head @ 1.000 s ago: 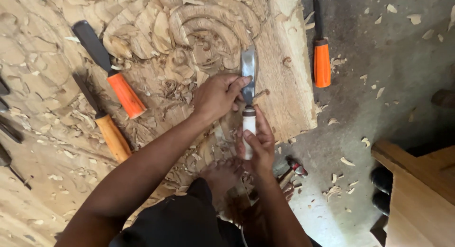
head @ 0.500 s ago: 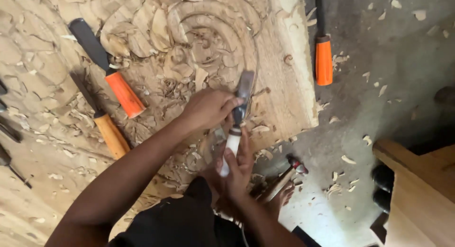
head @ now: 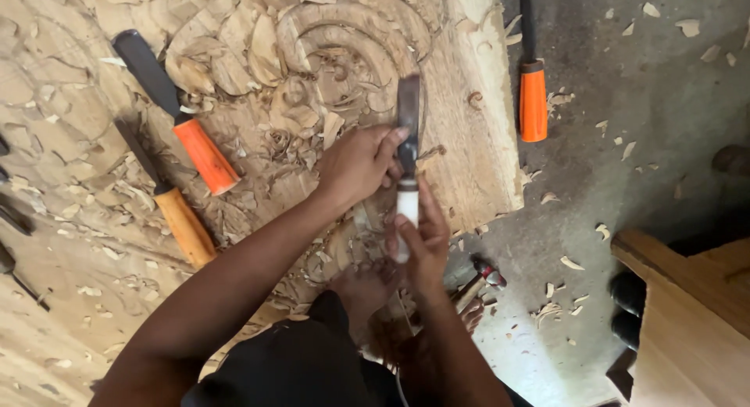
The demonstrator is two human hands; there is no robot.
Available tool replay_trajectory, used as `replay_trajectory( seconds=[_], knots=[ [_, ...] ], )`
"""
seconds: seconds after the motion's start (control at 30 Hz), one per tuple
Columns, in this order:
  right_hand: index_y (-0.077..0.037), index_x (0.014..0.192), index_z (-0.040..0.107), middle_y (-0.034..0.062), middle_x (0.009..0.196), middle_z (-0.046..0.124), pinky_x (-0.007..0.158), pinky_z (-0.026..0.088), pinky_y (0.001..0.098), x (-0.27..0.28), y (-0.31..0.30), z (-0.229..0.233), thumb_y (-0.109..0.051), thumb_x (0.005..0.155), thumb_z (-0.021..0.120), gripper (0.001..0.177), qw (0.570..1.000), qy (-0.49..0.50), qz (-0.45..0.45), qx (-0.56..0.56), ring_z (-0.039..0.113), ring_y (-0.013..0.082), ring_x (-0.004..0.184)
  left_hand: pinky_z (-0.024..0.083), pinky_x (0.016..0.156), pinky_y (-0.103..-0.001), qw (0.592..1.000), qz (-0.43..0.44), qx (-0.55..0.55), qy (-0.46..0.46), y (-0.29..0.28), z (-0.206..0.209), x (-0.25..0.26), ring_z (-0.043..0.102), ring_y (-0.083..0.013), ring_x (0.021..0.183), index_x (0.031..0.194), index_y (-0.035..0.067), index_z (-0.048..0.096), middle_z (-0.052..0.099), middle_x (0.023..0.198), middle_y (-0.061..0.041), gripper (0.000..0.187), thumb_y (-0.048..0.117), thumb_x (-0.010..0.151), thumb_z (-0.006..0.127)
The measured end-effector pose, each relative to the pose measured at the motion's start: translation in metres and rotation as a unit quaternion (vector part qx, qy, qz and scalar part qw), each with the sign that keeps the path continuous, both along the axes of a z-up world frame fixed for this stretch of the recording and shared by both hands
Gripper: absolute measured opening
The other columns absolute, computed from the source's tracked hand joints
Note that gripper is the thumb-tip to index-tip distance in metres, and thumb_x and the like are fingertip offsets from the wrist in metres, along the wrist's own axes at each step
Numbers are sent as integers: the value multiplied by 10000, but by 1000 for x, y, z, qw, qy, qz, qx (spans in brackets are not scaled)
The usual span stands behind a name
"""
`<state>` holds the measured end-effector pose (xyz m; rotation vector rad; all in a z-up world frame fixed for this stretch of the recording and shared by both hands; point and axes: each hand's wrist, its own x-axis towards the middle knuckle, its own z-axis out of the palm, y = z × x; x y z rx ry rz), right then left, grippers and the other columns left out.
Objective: The person carves designs into a wooden board using a chisel.
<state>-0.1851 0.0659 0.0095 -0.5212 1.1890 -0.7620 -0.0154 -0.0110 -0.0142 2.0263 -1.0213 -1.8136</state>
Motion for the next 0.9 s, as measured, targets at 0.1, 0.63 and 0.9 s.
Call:
replay_trajectory(
  seconds=[0.1, 0.63, 0.9],
  knots=[
    [-19, 1587, 366, 107, 925, 682, 475, 468, 242, -11, -14, -3, 70, 946, 580, 681, 999, -2, 29, -18, 577, 110, 575, 530, 483, -242, 998, 54, -23, 28, -3, -5, -3, 725, -80, 547, 1233, 187, 696, 776, 758, 32, 390, 415, 1059, 430],
    [-24, 1591, 363, 79, 967, 675, 553, 475, 227, -15, 22, 8, 8, 958, 638, 691, 995, 39, 92, -18, 576, 89, 651, 523, 588, -291, 990, 32, -129, 40, 13, 15, 8, 682, -126, 629, 993, 88, 749, 745, 755, -3, 348, 329, 1097, 521],
    [-37, 1616, 298, 83, 894, 653, 483, 462, 238, 8, 21, 21, -4, 969, 594, 712, 998, -46, -44, 31, 583, 110, 597, 537, 562, -289, 993, -117, -22, -13, -3, 9, 7, 718, -85, 603, 1079, 204, 735, 759, 725, 56, 353, 422, 1056, 458]
  ],
)
